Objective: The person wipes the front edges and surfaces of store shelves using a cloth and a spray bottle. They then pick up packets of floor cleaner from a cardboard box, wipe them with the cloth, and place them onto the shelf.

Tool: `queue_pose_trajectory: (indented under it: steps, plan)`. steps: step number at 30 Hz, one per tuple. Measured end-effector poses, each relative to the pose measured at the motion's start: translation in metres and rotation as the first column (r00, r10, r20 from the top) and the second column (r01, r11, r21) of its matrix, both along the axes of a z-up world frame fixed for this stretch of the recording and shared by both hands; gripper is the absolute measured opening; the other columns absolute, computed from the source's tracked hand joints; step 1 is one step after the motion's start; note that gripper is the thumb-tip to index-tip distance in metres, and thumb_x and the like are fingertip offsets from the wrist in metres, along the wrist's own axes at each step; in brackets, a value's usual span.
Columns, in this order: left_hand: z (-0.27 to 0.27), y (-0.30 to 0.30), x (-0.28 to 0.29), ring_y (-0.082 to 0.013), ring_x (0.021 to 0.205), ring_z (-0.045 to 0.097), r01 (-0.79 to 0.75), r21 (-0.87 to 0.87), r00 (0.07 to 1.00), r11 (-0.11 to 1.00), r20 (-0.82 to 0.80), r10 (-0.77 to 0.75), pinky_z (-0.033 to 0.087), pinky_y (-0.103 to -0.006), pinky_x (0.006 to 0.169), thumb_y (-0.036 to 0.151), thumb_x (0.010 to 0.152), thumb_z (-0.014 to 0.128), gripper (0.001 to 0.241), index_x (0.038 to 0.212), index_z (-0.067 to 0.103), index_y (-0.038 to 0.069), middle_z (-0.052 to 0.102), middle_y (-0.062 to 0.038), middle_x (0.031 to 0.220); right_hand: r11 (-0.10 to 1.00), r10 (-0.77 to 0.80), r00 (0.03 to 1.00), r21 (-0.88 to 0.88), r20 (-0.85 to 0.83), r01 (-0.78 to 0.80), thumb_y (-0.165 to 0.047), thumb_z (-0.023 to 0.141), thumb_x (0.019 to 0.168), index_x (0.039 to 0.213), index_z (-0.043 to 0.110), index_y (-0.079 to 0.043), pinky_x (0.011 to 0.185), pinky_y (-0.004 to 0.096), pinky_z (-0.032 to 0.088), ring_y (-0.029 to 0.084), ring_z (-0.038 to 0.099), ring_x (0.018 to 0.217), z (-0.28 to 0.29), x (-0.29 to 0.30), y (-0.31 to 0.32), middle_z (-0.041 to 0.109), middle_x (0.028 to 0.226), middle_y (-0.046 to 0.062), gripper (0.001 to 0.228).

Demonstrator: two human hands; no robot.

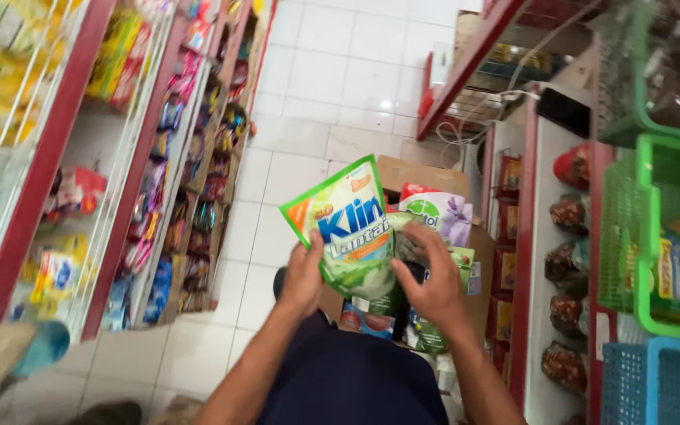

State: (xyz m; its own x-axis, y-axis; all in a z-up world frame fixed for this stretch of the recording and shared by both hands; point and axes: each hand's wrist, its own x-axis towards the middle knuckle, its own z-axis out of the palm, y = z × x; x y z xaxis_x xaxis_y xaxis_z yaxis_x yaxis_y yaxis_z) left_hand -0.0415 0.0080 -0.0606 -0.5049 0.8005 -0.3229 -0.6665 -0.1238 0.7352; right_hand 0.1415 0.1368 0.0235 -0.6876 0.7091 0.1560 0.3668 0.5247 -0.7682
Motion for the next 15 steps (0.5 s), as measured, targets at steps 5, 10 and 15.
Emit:
queue_pose_trajectory:
  steps: [5, 10, 15]
  plan:
    - [0.047, -0.03, -0.027, -0.0208, 0.122, 0.061, -0.145, 0.086, 0.986, 0.986, -0.063, 0.151, 0.048, -0.0381, 0.108, 0.039, 0.109, 0.043, 0.052, 0.14, 0.053, -0.002, 0.063, -0.014, 0.135, 0.794, 0.258, 0.959, -0.54, -0.114, -0.278, -0.011, 0.068, 0.093, 0.155, 0.037, -0.009, 0.082, 0.035, 0.057, 0.023, 0.066, 0.108, -0.036, -0.038, 0.006, 0.062, 0.136, 0.016, 0.069]
    - [0.095, -0.095, -0.062, -0.0173, 0.14, 0.045, -0.25, 0.248, 0.809, 0.936, -0.477, 0.343, 0.037, -0.0359, 0.119, 0.018, 0.107, 0.056, 0.057, 0.155, 0.027, 0.007, 0.047, -0.01, 0.15, 0.688, 0.347, 0.914, -0.606, -0.21, -0.4, -0.007, 0.064, 0.094, 0.152, 0.038, -0.005, 0.067, 0.031, 0.057, 0.018, 0.067, 0.091, -0.032, -0.107, -0.022, 0.068, 0.131, 0.012, 0.064]
    - [0.11, -0.16, -0.085, -0.0194, 0.138, 0.05, -0.422, 0.405, 0.739, 0.811, -0.364, 0.567, 0.041, -0.0396, 0.118, -0.002, 0.092, 0.07, 0.071, 0.152, 0.031, 0.006, 0.049, -0.01, 0.147, 0.591, 0.499, 0.797, -0.539, -0.341, -0.6, -0.004, 0.063, 0.096, 0.146, 0.045, 0.0, 0.082, 0.031, 0.059, 0.017, 0.069, 0.105, 0.005, -0.185, -0.063, 0.069, 0.127, 0.014, 0.053]
